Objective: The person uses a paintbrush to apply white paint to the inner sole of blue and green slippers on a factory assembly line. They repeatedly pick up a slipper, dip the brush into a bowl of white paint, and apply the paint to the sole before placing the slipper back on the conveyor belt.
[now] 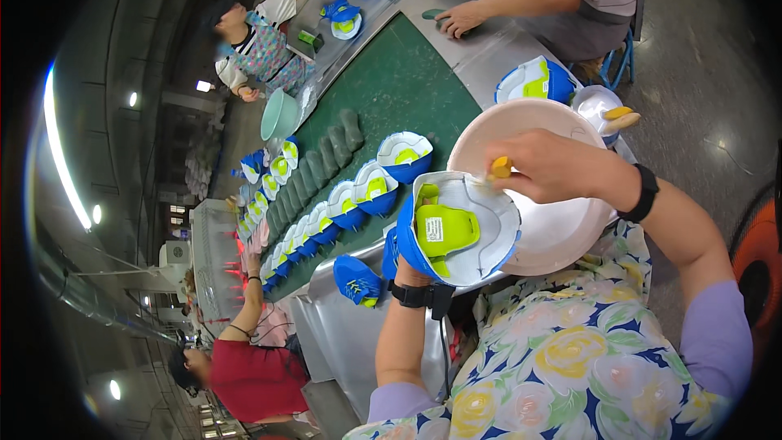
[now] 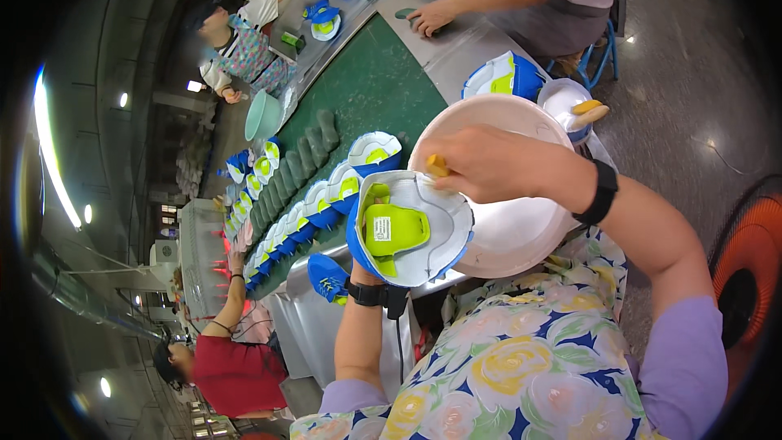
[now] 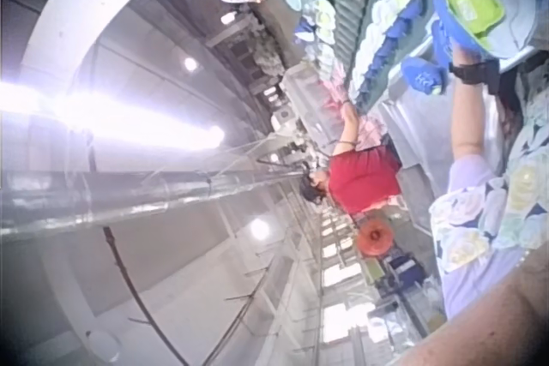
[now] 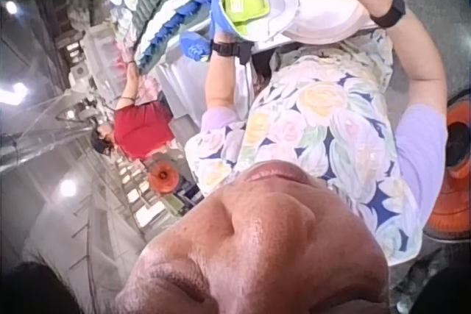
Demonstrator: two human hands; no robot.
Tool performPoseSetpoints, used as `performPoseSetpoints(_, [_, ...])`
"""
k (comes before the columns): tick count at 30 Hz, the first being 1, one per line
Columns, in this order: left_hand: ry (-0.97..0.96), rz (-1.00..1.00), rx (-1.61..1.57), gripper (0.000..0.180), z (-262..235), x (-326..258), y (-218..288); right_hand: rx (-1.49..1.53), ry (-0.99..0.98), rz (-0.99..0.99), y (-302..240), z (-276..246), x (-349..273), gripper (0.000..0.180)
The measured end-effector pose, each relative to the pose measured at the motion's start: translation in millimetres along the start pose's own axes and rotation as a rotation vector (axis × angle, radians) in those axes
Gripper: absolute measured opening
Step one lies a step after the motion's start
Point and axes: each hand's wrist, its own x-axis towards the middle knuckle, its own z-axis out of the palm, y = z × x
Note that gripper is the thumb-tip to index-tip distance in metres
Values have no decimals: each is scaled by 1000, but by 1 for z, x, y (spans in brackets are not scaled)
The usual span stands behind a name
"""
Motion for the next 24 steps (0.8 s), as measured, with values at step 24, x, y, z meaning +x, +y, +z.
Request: performPoseSetpoints(24, [244,244,158,32,-130,175,-22,246,134,616,47,26,-41,26])
